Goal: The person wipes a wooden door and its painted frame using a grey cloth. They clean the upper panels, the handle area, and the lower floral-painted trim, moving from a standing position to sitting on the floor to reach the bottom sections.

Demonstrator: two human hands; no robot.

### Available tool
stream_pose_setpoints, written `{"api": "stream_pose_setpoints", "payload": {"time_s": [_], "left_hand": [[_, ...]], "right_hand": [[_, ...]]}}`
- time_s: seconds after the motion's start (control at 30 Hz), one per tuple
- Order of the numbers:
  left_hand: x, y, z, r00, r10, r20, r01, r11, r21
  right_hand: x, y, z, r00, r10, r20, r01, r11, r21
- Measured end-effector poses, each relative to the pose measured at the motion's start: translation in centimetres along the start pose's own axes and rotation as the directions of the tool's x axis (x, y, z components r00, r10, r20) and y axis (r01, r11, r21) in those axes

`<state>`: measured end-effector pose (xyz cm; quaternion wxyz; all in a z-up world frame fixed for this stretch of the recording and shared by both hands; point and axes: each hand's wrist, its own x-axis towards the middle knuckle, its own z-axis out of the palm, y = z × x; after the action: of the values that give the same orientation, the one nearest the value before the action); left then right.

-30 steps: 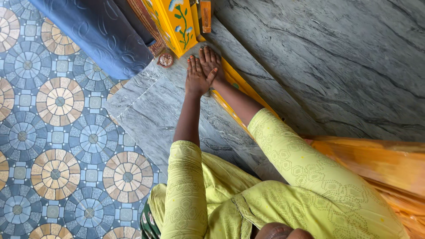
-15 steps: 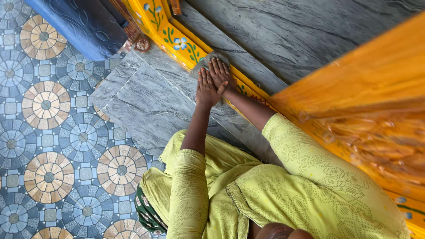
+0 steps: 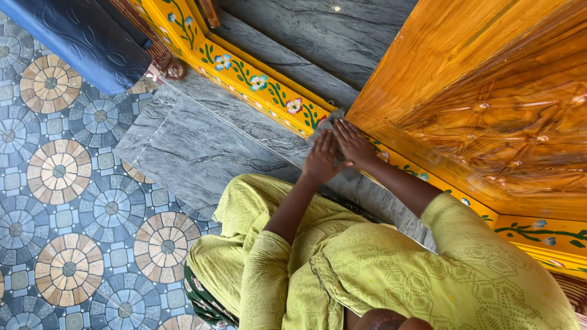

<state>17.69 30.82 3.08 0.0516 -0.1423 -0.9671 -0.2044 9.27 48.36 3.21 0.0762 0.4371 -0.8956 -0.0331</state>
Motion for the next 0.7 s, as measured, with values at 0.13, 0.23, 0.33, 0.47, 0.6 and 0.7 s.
{"api": "stream_pose_setpoints", "payload": {"time_s": [0.13, 0.23, 0.33, 0.47, 0.6, 0.7], "left_hand": [[-2.2, 2.5, 1.1, 0.989, 0.137, -0.054, -0.139, 0.99, -0.03], [-3.4, 4.2, 1.3, 0.98, 0.199, -0.011, -0.198, 0.979, 0.037], [-3.4, 4.9, 1.0, 0.969, 0.237, 0.074, -0.244, 0.964, 0.105], [-3.4, 4.7, 0.7, 0.972, 0.198, 0.13, -0.215, 0.967, 0.136], [-3.0, 5.3, 1.1, 0.975, 0.164, 0.151, -0.189, 0.968, 0.167], [-2.8, 6.0, 1.3, 0.977, 0.096, 0.191, -0.134, 0.972, 0.194]], "right_hand": [[-5.2, 0.6, -4.2, 0.999, -0.04, -0.012, 0.041, 0.993, 0.106], [-8.4, 1.1, -5.9, 0.998, -0.019, 0.053, 0.015, 0.996, 0.084], [-12.0, 2.4, -6.6, 0.992, -0.019, 0.124, 0.013, 0.999, 0.052], [-16.2, 4.1, -7.2, 0.979, -0.051, 0.197, 0.043, 0.998, 0.047], [-16.8, 4.1, -7.1, 0.977, -0.052, 0.207, 0.052, 0.999, 0.008], [-16.6, 4.2, -7.1, 0.977, -0.075, 0.198, 0.072, 0.997, 0.024]]}}
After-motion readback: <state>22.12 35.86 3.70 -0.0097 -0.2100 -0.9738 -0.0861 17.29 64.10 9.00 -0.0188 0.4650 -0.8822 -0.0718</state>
